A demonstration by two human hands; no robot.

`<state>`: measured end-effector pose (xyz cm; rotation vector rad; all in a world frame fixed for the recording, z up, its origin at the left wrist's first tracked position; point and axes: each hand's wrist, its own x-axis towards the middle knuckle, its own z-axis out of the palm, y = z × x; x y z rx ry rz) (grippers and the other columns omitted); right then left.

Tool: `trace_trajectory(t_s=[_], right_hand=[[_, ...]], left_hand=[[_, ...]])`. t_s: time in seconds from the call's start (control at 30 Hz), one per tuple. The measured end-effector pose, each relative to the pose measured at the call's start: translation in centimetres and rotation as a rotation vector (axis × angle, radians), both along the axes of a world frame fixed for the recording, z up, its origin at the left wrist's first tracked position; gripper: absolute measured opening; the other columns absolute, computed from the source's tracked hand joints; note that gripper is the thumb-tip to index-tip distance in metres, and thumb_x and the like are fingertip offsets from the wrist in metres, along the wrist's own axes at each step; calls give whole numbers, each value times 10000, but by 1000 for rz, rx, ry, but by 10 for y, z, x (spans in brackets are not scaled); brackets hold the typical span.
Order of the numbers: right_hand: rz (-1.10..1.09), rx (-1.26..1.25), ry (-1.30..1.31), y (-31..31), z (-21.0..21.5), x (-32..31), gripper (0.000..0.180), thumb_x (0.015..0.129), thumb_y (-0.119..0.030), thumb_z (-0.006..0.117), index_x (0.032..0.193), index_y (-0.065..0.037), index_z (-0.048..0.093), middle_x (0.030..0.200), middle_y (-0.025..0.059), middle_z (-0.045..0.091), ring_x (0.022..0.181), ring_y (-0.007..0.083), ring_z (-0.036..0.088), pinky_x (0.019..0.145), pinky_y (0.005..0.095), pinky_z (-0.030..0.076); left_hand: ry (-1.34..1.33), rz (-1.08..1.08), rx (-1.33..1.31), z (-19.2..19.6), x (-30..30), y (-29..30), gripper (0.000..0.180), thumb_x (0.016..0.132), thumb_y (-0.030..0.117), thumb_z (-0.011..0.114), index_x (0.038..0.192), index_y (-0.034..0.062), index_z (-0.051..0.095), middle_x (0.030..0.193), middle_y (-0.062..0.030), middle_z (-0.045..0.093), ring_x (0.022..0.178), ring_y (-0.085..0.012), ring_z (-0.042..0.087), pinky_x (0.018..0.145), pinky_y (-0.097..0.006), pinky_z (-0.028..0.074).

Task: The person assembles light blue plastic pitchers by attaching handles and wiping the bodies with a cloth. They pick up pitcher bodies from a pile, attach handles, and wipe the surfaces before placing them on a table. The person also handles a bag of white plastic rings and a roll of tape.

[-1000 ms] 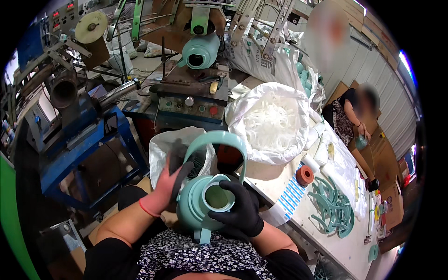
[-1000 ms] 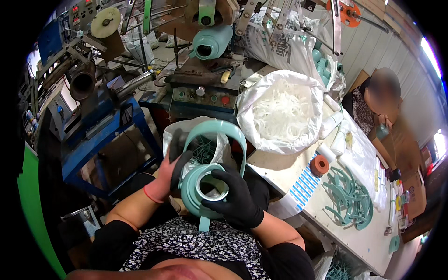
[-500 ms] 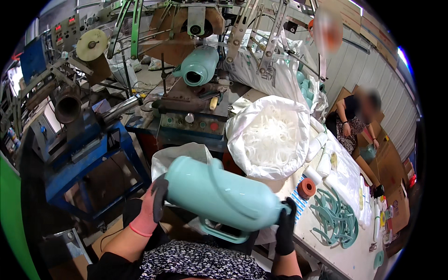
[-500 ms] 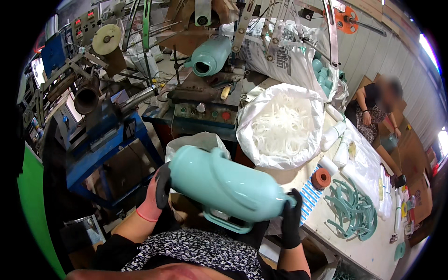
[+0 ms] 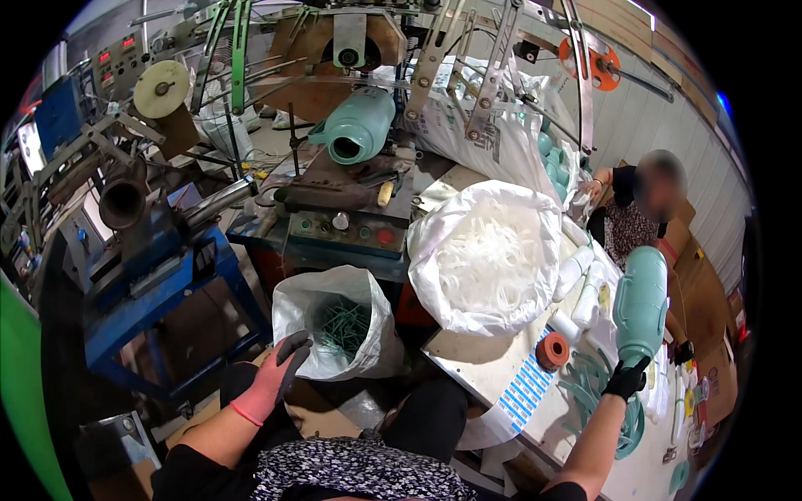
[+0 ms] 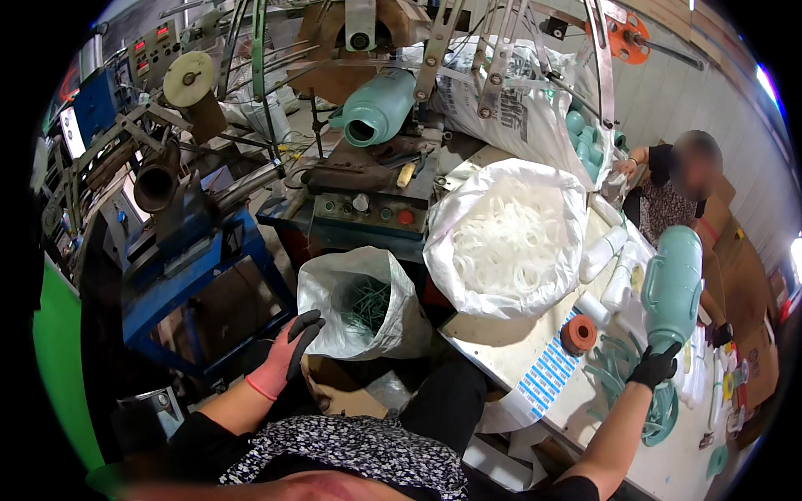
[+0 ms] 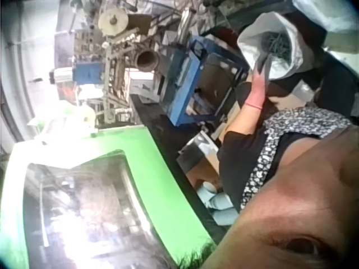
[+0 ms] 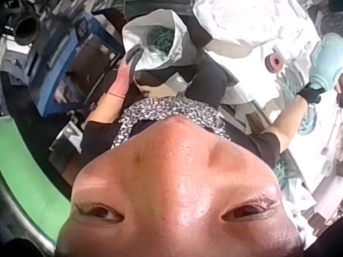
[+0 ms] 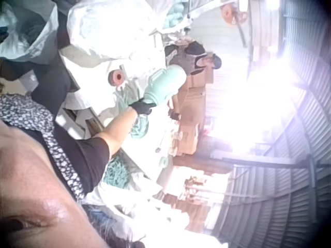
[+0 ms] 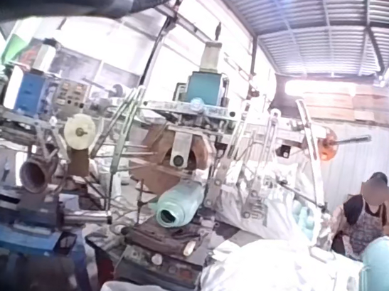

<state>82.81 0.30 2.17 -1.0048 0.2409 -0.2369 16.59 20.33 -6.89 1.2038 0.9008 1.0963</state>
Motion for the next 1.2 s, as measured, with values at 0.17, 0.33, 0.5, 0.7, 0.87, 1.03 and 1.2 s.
trace_trajectory(t_s=[0.17,0.33,0.5,0.7,0.87,1.03,1.2], right_hand=[[169,-119,-72,7,-9,78,987,768,-367,785,1489,-147,147,1372,167,376,1201,367,462,870,522,509],[438,-160,-397,87,-36,59,543,897,-179,618,1388,-84,406,1347,128,436,1201,284,485,941,384,460],[904,-238,-749,167,-32,-163,437,924,-57,548,1348,-23,448,1246,95,515,1104,203,537,924,329,469],[1207,-529,-1040,192,-34,-312,441,863,-13,632,1282,-5,497,1177,115,570,1034,210,583,897,317,472],[1326,-496,-997,216,-40,-388,364,858,-84,646,1194,8,539,1119,143,590,1002,261,586,864,363,478],[1622,-647,-1050,207,-111,-453,339,866,-132,671,1163,-4,571,1054,147,623,987,248,611,848,346,481],[1960,-701,-1348,157,-193,-476,293,905,-133,596,1178,-26,592,1112,149,636,1069,233,602,914,343,449]], left_hand=[[169,135,54,-2,-27,-7,316,930,82,601,1230,-9,556,1143,-74,626,1069,-139,586,937,-258,450],[598,225,262,-48,-76,-1,393,888,155,640,1244,15,549,1192,-106,615,1102,-217,585,961,-325,448],[1192,324,599,-50,-108,2,422,801,262,685,1169,72,602,1168,-120,602,1115,-310,535,972,-424,414],[1417,206,614,-64,-110,15,389,791,348,662,1107,122,627,1135,-78,609,1097,-275,539,970,-412,396],[1390,259,511,-78,-129,22,377,795,345,658,1108,136,634,1127,-68,617,1101,-264,543,966,-416,399],[1373,249,474,-79,-140,25,350,794,347,657,1079,143,644,1116,-65,621,1090,-264,546,950,-418,407],[1332,286,529,-75,-141,22,350,781,316,670,1064,113,648,1111,-87,622,1087,-271,548,948,-420,415]])
